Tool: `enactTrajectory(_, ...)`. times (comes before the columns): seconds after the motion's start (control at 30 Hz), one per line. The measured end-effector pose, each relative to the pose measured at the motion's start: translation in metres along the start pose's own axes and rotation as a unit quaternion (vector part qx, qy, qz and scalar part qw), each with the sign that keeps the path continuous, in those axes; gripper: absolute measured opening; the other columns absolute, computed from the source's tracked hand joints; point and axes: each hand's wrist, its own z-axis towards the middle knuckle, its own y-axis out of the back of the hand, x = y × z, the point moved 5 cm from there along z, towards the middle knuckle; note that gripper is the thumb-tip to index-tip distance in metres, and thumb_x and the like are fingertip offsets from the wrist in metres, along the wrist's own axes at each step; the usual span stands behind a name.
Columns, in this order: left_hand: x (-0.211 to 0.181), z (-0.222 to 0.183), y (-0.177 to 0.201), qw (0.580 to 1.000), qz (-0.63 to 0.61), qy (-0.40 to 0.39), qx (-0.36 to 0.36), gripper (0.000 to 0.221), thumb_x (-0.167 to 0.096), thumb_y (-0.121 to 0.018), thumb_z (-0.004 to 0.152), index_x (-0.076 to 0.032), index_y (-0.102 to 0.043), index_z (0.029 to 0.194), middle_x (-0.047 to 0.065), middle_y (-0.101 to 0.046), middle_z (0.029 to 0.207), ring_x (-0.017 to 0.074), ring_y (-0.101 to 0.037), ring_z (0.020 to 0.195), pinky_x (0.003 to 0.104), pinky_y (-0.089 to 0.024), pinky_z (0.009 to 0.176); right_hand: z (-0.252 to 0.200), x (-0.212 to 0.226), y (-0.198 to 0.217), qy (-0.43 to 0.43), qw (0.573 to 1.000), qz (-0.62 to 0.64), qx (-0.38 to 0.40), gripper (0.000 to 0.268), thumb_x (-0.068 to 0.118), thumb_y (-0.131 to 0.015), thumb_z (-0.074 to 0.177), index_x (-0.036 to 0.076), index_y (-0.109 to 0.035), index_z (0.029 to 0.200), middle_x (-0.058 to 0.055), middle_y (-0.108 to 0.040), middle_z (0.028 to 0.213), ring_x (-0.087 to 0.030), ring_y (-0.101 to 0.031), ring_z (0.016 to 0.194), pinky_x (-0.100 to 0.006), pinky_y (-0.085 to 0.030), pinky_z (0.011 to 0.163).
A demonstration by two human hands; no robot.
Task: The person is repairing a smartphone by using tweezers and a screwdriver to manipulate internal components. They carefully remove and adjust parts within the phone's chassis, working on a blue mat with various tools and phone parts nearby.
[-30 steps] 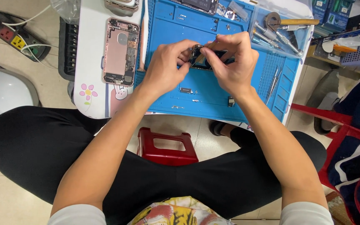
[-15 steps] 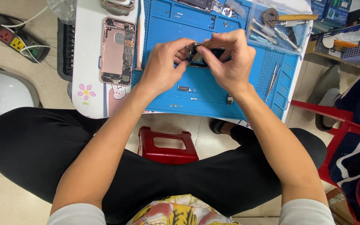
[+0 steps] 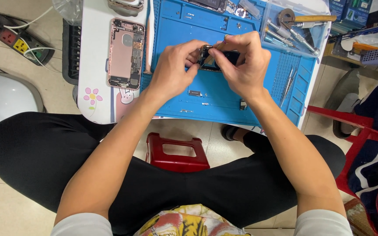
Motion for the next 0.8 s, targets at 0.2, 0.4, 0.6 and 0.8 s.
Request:
enactTrajectory(0.2,0.0002,-0.0004,-0.0005,1.000,0.001,-0.014,-0.006,0.049,0.010,-0.066,0.086,-0.010,-0.068,0.131,0.011,-0.078,0.098,0.0237,-0.076,0.080,0.036,-0.068,0.075,0.0008,0.0019,-0.0006,-0.004,1.000,-0.005,-0.005,0.042,-0.009,-0.088,0.098,0.001,-0.052,0.116,-0.020,-0.078,0.096,-0.028,-0.081,0.096,-0.029,-0.063,0.069)
enactTrajectory(0.4,-0.0024,-0.0002,0.0004,1.000,0.002,-0.012,-0.002,0.049,0.010,-0.065,0.087,-0.010,-0.068,0.131,0.011,-0.078,0.097,0.0227,-0.076,0.079,0.035,-0.068,0.074,0.0001,0.0000,0.0006,-0.009,1.000,-0.004,0.000,0.041,-0.008,-0.089,0.098,0.000,-0.054,0.118,-0.020,-0.076,0.098,-0.029,-0.082,0.097,-0.027,-0.061,0.063)
enactTrajectory(0.6,-0.0021,-0.0005,0.0003,1.000,0.004,-0.017,-0.005,0.049,0.010,-0.064,0.086,-0.011,-0.068,0.131,0.010,-0.077,0.095,0.0226,-0.074,0.077,0.035,-0.067,0.073,-0.0013,-0.0022,0.0003,-0.015,1.000,-0.008,-0.004,0.041,-0.007,-0.090,0.098,0.001,-0.055,0.118,-0.018,-0.078,0.097,-0.026,-0.082,0.098,-0.023,-0.049,0.053)
enactTrajectory(0.8,-0.0016,-0.0008,0.0002,1.000,0.002,-0.020,-0.005,0.047,0.009,-0.065,0.088,-0.010,-0.068,0.130,0.012,-0.077,0.097,0.0236,-0.076,0.079,0.036,-0.068,0.074,0.0018,0.0044,0.0001,-0.002,1.000,-0.004,-0.004,0.039,-0.008,-0.088,0.098,-0.001,-0.053,0.115,-0.020,-0.077,0.096,-0.028,-0.081,0.094,-0.028,-0.061,0.064)
